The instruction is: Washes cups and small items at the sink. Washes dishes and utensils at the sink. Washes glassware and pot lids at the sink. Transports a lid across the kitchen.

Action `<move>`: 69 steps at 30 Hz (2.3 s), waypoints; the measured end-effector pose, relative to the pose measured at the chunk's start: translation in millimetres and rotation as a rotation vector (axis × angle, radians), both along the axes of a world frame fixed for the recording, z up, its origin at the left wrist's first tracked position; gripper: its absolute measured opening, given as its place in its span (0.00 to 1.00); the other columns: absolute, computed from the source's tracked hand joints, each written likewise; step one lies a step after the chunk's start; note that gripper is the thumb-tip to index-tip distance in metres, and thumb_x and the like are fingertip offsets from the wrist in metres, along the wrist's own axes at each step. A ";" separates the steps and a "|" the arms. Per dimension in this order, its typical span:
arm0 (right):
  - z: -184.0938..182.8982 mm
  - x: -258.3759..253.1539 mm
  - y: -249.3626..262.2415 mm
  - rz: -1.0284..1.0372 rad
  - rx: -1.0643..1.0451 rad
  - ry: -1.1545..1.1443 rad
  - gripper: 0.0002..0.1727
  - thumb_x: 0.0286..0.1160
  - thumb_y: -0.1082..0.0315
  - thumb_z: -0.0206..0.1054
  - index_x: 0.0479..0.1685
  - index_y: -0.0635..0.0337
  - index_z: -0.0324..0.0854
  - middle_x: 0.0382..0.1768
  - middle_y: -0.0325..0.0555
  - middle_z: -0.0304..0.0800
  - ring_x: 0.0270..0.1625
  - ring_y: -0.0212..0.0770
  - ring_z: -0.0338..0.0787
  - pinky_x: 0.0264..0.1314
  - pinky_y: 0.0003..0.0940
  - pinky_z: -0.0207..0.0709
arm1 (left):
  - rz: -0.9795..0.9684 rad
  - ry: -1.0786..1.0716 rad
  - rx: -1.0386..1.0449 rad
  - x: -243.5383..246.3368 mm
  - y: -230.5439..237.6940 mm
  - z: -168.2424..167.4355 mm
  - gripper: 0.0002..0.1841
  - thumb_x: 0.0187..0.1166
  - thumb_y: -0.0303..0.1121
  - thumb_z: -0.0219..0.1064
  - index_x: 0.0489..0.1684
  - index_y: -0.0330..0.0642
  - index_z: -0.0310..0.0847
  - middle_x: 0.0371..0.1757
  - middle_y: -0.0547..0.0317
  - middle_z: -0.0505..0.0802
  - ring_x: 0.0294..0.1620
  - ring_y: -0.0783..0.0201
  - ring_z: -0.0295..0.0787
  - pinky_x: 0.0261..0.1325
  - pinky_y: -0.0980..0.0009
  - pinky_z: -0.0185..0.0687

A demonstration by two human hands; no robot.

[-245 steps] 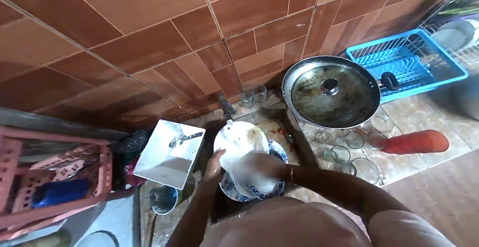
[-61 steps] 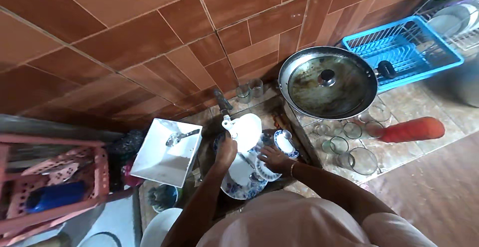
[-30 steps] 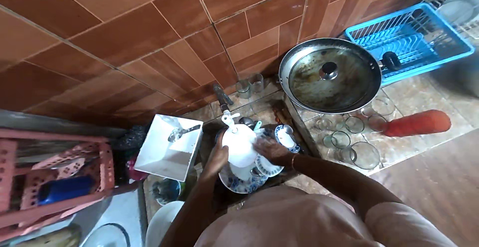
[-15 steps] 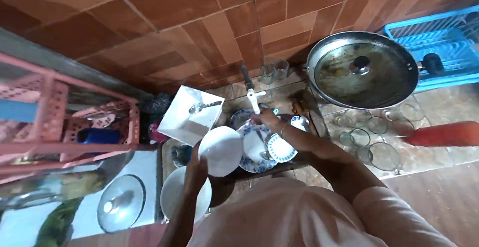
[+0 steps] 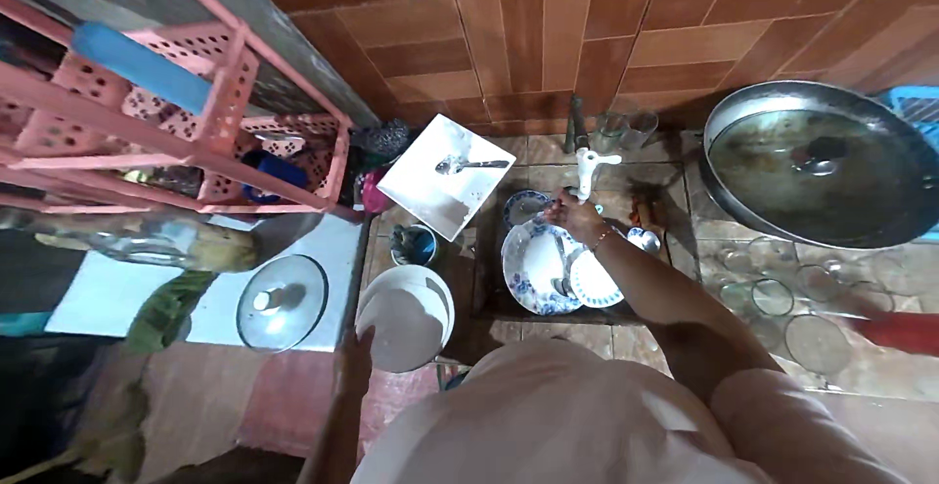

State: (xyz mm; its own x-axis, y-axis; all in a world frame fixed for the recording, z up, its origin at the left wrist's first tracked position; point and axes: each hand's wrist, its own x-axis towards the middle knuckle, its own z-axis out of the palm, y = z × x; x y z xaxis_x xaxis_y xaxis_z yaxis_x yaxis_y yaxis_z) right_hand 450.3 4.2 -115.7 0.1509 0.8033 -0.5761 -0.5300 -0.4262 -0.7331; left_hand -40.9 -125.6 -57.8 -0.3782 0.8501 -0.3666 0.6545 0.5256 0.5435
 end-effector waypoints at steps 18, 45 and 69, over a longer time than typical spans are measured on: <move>-13.5 51.1 -87.7 1.080 -0.269 -1.321 0.45 0.67 0.55 0.81 0.87 0.56 0.67 0.79 0.67 0.74 0.84 0.70 0.69 0.81 0.71 0.65 | -0.581 0.617 -0.582 15.7 71.2 29.7 0.32 0.85 0.56 0.62 0.63 0.28 0.82 0.64 0.29 0.88 0.69 0.33 0.84 0.68 0.33 0.76; 27.2 74.5 -93.6 -0.077 -0.089 -0.502 0.27 0.91 0.48 0.57 0.60 0.66 0.84 0.55 0.60 0.89 0.58 0.48 0.88 0.66 0.49 0.81 | -0.699 -0.329 -0.003 410.8 131.2 -32.9 0.23 0.87 0.44 0.63 0.70 0.34 0.77 0.63 0.37 0.88 0.66 0.45 0.85 0.72 0.45 0.77; -10.1 44.6 -48.5 -0.196 -0.124 0.042 0.26 0.93 0.49 0.53 0.75 0.58 0.76 0.64 0.60 0.86 0.63 0.51 0.88 0.64 0.53 0.83 | -0.193 -0.611 0.046 359.2 133.0 -23.4 0.24 0.92 0.31 0.48 0.87 0.37 0.60 0.77 0.39 0.79 0.73 0.56 0.81 0.72 0.57 0.81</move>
State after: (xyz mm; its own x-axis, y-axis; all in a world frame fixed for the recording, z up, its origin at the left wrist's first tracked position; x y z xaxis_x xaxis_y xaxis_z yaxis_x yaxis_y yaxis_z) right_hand 494.9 -44.3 -125.8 0.2705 0.6834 -0.6780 -0.6406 -0.3980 -0.6567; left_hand 318.2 7.3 -81.1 0.0486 0.9021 -0.4287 0.3004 0.3962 0.8676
